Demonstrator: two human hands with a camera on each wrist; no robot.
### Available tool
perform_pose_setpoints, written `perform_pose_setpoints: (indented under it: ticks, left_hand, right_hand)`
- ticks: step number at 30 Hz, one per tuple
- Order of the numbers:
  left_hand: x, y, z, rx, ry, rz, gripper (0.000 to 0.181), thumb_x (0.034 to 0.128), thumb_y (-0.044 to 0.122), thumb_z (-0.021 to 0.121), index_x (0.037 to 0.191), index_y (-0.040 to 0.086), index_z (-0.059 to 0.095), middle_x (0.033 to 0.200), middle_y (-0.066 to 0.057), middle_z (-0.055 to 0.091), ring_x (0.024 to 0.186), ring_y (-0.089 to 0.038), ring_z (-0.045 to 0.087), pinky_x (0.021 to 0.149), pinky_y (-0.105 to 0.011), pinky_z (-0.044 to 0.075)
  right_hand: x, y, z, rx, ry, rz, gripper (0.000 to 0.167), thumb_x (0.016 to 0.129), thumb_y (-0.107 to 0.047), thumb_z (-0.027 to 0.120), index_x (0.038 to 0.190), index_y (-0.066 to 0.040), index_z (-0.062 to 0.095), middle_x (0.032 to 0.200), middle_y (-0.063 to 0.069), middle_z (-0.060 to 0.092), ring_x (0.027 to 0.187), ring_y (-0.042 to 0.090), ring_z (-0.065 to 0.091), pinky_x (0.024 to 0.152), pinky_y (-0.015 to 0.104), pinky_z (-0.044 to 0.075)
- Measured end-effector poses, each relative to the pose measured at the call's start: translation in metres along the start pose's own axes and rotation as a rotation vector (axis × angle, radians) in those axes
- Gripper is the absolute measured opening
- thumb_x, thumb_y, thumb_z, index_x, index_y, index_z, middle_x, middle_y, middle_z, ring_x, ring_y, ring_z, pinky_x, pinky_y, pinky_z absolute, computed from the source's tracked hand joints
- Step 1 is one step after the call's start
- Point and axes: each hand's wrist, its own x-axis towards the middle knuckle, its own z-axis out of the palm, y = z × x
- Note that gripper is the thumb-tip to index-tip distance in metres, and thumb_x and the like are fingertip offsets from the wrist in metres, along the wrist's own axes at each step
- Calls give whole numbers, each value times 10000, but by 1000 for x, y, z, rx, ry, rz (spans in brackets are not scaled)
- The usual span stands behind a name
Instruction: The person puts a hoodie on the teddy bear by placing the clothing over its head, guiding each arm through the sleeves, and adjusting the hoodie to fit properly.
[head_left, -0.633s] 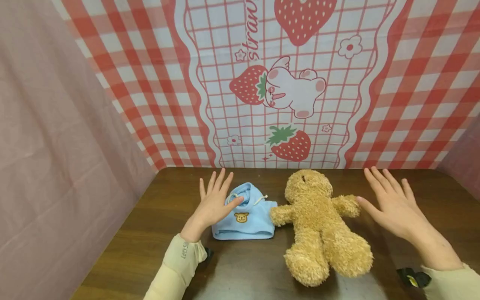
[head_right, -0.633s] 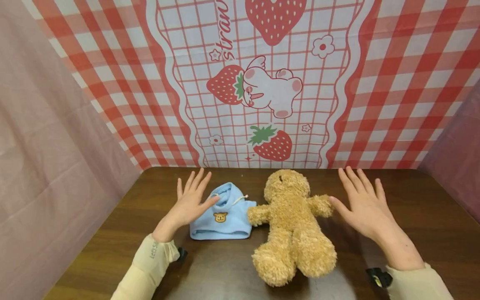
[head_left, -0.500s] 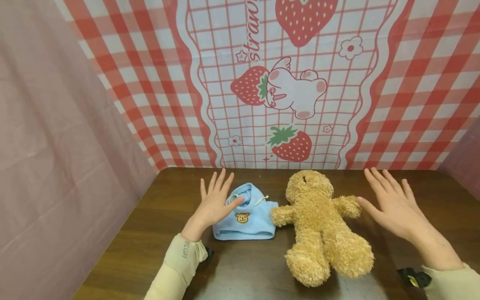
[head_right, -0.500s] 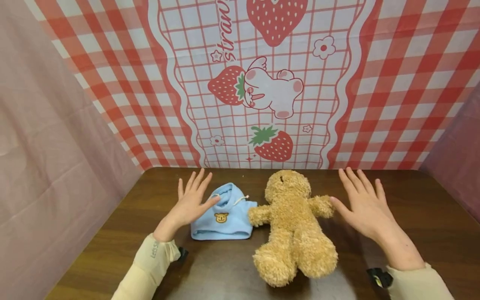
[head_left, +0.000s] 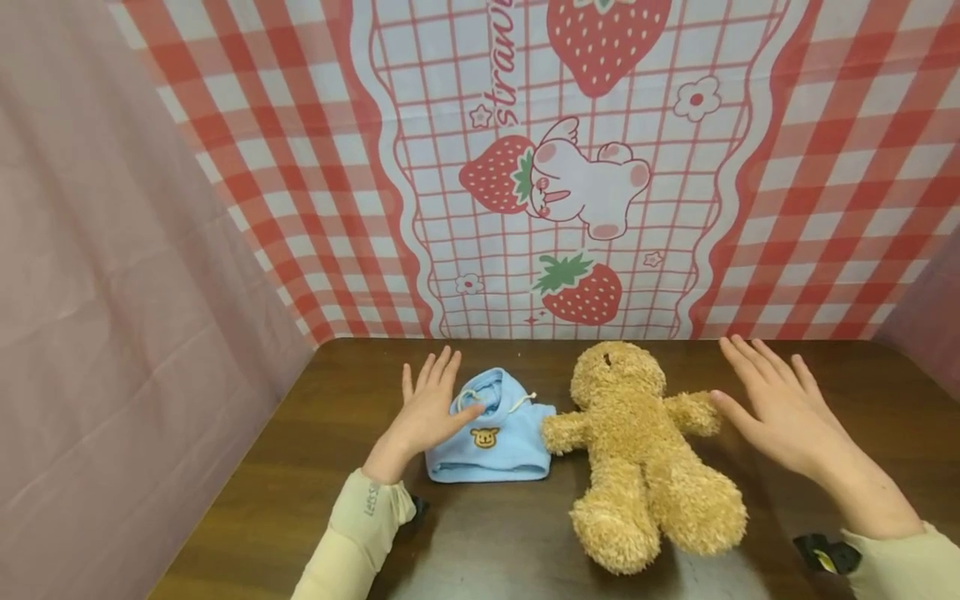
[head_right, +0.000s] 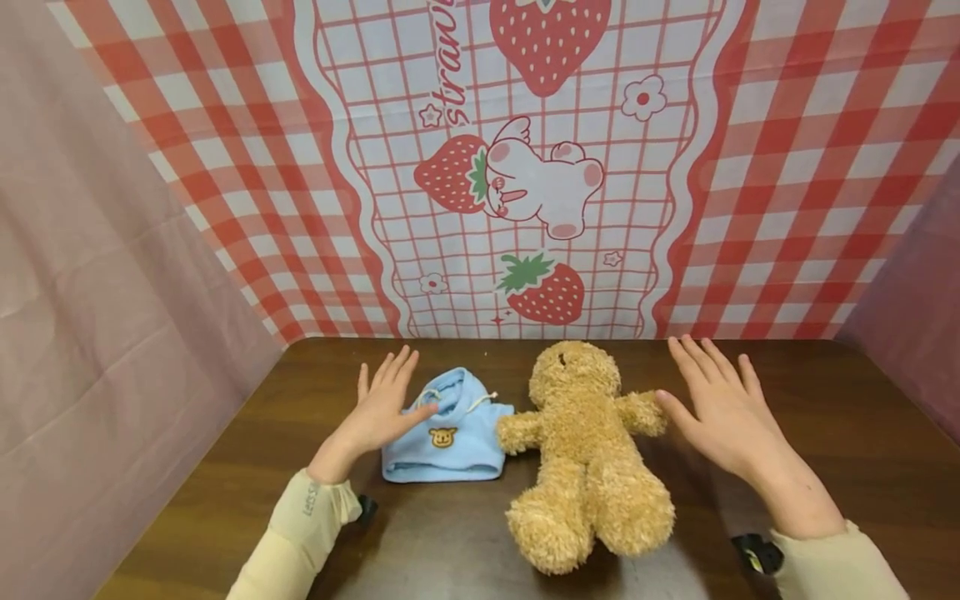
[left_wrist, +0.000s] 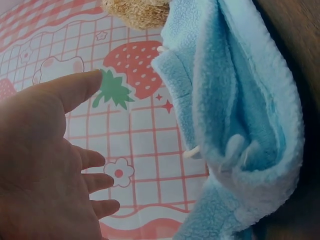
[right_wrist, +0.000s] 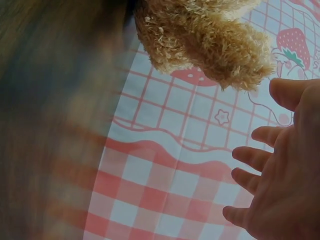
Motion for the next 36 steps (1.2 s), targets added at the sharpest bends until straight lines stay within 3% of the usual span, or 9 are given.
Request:
perform_pose_setpoints:
  ticks: [7,13,20,25,30,34,36]
  left_hand:
    - [2,-4,2,-7,-11,3,872,818,466,608,1449,58,166,1507,-120,156,1378,-309,131,1076,-545,-10]
    - [4,-7,3,-24,-43,-5,857,801,434,637,1421,7,228,1451,-176,284,1336,-311,259,1075,-518,164]
    - [3,-14,7,5,-106,-72,907,768,503,640,1406,-18,259,1395,-204,366,1272,-348,355,1023,-493,288]
    - [2,-16,12,12,-152,-147,961,729,557,654,1385,-39,283,1327,-231,438,1190,-377,441,963,-504,353]
    - [2,-17,20,1,-237,-157,976,733,572,644,1386,-48,269,1343,-225,422,1194,-370,441,956,-514,356]
    - [3,-16,22,17,-223,-152,958,728,557,659,1376,-47,292,1339,-226,426,1192,-370,442,953,-524,351]
    - [3,-16,22,42,-197,-143,938,727,547,666,1361,-51,318,1318,-233,445,1177,-374,454,945,-529,353]
  right_hand:
    - [5,-6,-2,11,39,-37,597,952,-320,426,1451,-86,195,1454,214,255,1376,325,133,1082,504,-87]
    - [9,-18,4,51,174,-113,480,933,-217,484,1357,-16,382,1360,237,392,1262,380,330,1101,486,54]
    - [14,-38,5,150,297,-174,408,890,-184,569,1266,-37,502,1412,157,355,1244,397,338,1032,507,215]
    - [21,-48,5,150,301,-227,409,842,-109,623,1236,-52,531,1390,146,388,1225,397,361,1066,460,214]
    - [26,-55,7,153,281,-280,430,776,-12,654,1193,-28,552,1331,149,448,1190,384,398,1090,377,206]
    - [27,-61,11,166,238,-304,410,772,4,651,1172,-17,562,1291,139,483,1162,348,437,982,435,318]
    - [28,-63,13,186,214,-316,402,788,-2,643,1181,-25,559,1284,127,495,1118,295,478,893,397,378]
